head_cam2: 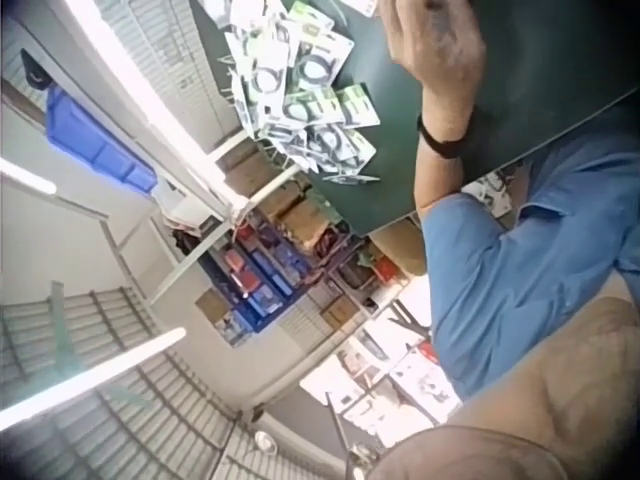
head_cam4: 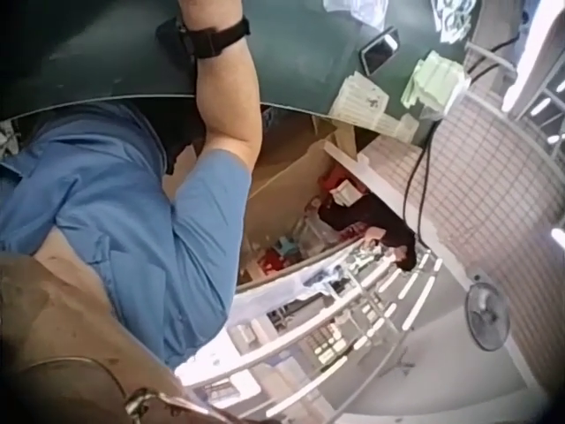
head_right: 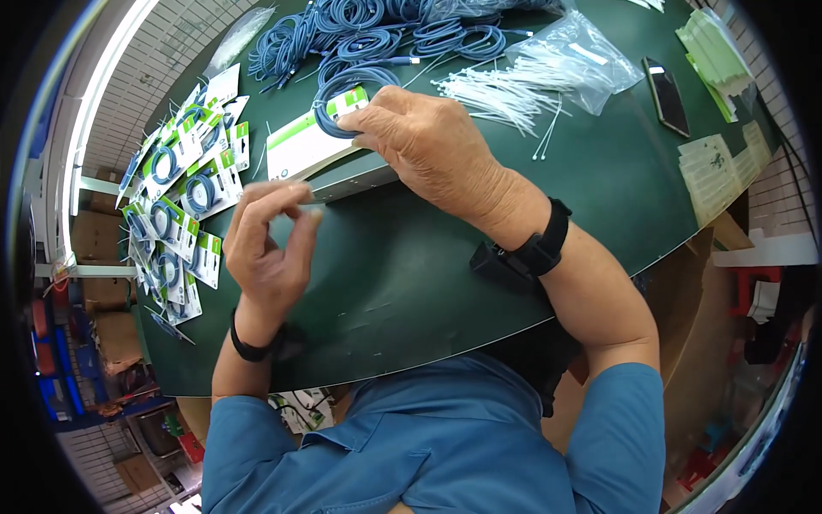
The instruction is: The person places a coiled cable onto a cardboard backing, threads a zip tie through the holes to secure it, and pulls the tie tight by hand. The person then sets the packaged cable aside and repeats the process with a second cable and card.
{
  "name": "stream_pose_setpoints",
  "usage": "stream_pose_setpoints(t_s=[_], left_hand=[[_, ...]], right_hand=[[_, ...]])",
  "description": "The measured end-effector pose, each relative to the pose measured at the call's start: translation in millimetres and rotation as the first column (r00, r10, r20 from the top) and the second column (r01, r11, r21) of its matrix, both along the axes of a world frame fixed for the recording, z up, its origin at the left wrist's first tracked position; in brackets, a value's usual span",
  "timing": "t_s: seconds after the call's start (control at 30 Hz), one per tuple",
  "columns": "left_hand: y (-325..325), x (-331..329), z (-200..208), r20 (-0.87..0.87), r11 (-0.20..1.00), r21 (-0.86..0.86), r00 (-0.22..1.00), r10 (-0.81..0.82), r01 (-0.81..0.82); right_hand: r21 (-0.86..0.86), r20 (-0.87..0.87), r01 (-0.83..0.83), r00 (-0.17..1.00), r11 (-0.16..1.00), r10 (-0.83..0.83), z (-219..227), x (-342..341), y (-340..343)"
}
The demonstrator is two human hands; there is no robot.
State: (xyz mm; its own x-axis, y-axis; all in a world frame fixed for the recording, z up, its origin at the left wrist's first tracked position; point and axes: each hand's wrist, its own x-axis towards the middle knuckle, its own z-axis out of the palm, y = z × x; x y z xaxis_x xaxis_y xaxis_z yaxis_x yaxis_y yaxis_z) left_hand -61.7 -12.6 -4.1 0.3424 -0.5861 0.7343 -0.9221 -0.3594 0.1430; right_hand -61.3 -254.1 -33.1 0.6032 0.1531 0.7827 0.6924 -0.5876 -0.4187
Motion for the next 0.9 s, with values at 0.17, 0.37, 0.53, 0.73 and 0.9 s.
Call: stream_pose_setpoints(t_s=[0.17, 0.37, 0.53, 0.73, 0.9], left_hand=[[6, -40, -15, -0.874, 0.874, -0.419, -0.153, -0.461, -0.246], [5, -39, -20, -0.48, 0.691, -0.428, -0.501, -0.72, -0.583], [7, -40, -29, -0.51, 0.643, -0.484, -0.406, -0.758, -0.593], [-17, -27, -21, -0.744, 0.714, -0.602, -0.074, -0.664, -0.359], [-28, -14, -23, -0.818, 0.778, -0.565, 0.065, -0.571, -0.275]], right_hand=[[-0.013, 0.059, -0.13, 0.99, 0.991, 0.13, -2, -3, 7], [-0.122, 0.077, -0.236, 0.966, 0.964, 0.246, 9, -14, 17], [-0.06, -0.087, -0.302, 0.951, 0.951, 0.297, 26, -20, 17], [-0.138, -0.094, -0.226, 0.972, 0.964, 0.214, 36, -20, 9], [-0.116, -0.132, -0.182, 0.977, 0.976, 0.166, 24, -14, 0]])
